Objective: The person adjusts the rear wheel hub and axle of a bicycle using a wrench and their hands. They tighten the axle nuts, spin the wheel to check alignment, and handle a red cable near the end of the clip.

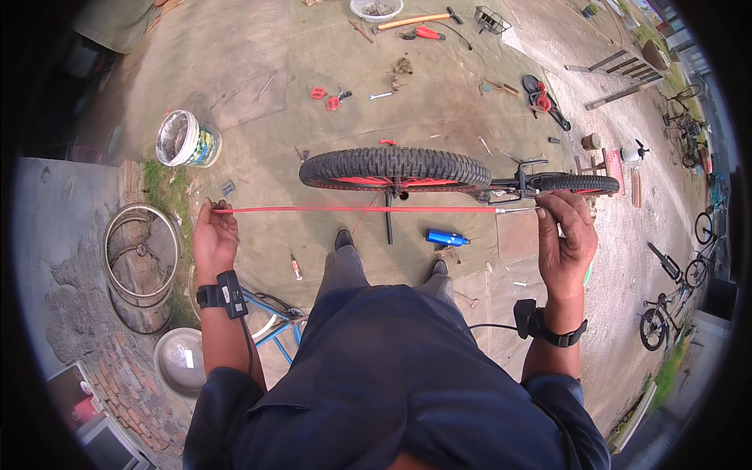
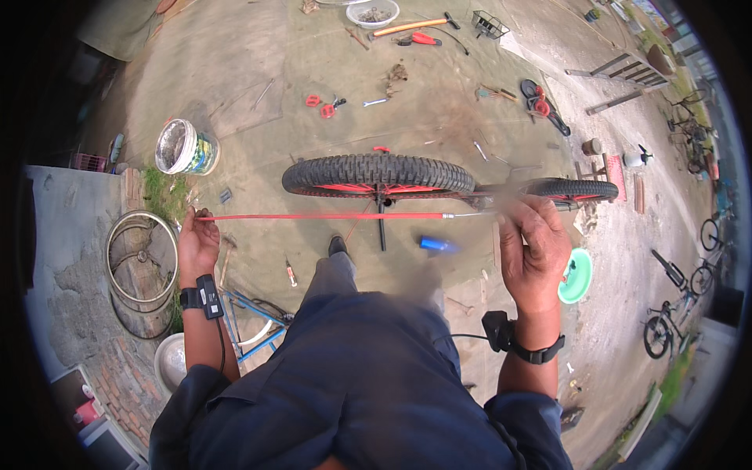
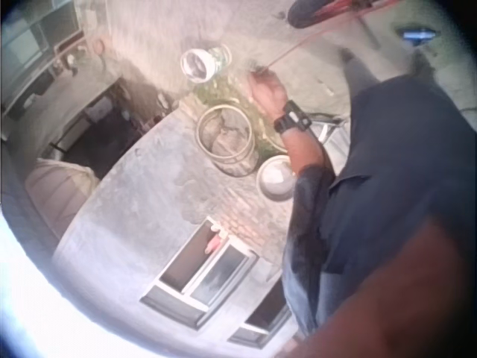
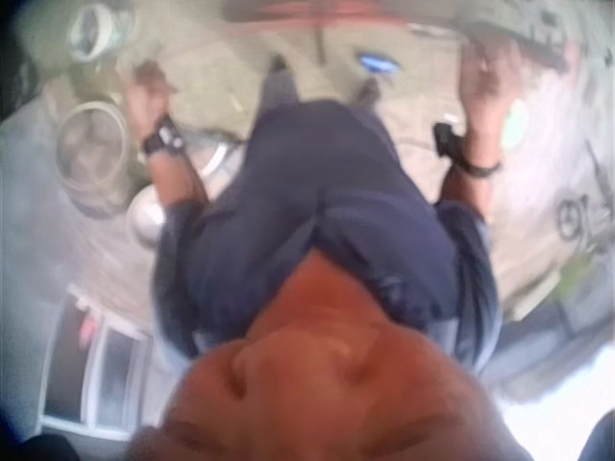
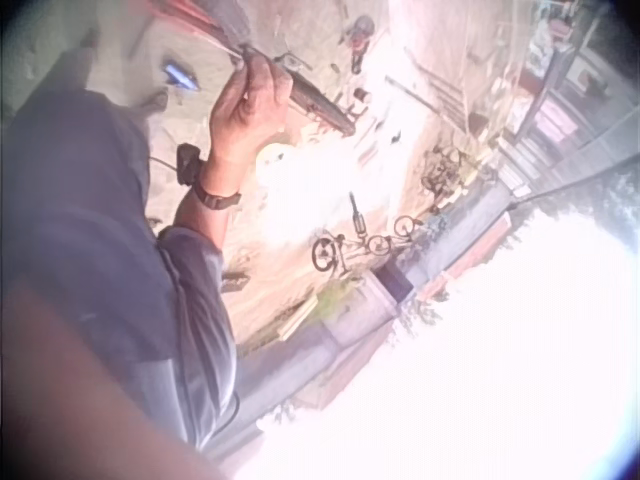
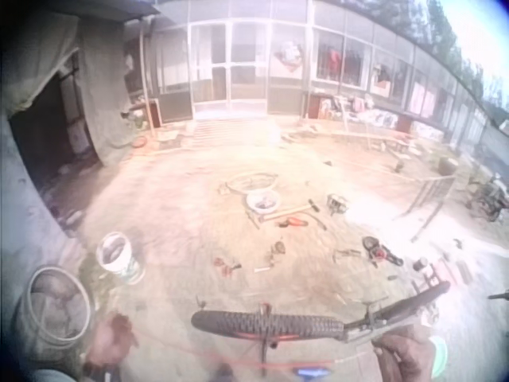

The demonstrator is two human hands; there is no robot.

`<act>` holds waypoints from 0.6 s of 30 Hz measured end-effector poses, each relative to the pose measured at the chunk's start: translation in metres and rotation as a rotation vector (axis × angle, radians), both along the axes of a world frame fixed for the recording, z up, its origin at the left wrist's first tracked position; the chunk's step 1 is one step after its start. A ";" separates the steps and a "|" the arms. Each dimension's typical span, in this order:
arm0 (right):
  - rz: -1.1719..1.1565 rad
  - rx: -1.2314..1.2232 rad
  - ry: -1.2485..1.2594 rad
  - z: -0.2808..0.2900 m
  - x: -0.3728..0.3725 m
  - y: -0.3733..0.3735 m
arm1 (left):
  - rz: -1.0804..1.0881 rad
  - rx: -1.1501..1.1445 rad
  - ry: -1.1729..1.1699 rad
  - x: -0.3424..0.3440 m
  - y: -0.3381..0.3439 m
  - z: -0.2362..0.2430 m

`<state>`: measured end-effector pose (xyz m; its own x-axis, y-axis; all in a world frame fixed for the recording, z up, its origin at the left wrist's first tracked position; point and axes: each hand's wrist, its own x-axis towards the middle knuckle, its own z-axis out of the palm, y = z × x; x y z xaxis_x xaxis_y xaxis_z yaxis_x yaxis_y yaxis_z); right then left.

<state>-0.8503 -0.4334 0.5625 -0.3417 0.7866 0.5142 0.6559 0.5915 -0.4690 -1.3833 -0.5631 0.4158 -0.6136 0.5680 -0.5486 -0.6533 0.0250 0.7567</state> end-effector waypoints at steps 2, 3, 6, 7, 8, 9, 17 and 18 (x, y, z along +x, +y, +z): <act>0.072 -0.051 0.047 0.002 -0.047 0.003 | 0.074 -0.063 -0.070 -0.042 -0.001 -0.023; 0.089 -0.074 0.008 0.003 -0.069 0.003 | 0.086 -0.094 -0.067 -0.059 -0.005 -0.034; 0.142 -0.129 -0.112 0.004 -0.123 0.003 | 0.101 -0.214 -0.081 -0.101 -0.016 -0.074; 0.182 -0.111 -0.115 0.000 -0.139 0.005 | 0.114 -0.247 -0.077 -0.109 -0.018 -0.089; 0.216 -0.145 -0.125 -0.004 -0.155 0.008 | 0.149 -0.282 -0.077 -0.116 -0.019 -0.103; 0.264 -0.112 -0.113 -0.010 -0.170 0.011 | 0.211 -0.313 -0.095 -0.121 -0.020 -0.115; 0.401 0.004 -0.077 -0.053 -0.242 0.060 | -0.290 -0.508 0.178 -0.102 0.003 -0.114; 0.376 0.008 -0.086 -0.055 -0.244 0.068 | -0.388 -0.486 0.406 -0.087 0.019 -0.106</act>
<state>-1.0948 -0.3654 0.5074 -0.6476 0.5943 0.4768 0.4291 0.8016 -0.4163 -1.4703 -0.5443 0.3094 -0.6263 0.5358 -0.5662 -0.2011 0.5907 0.7814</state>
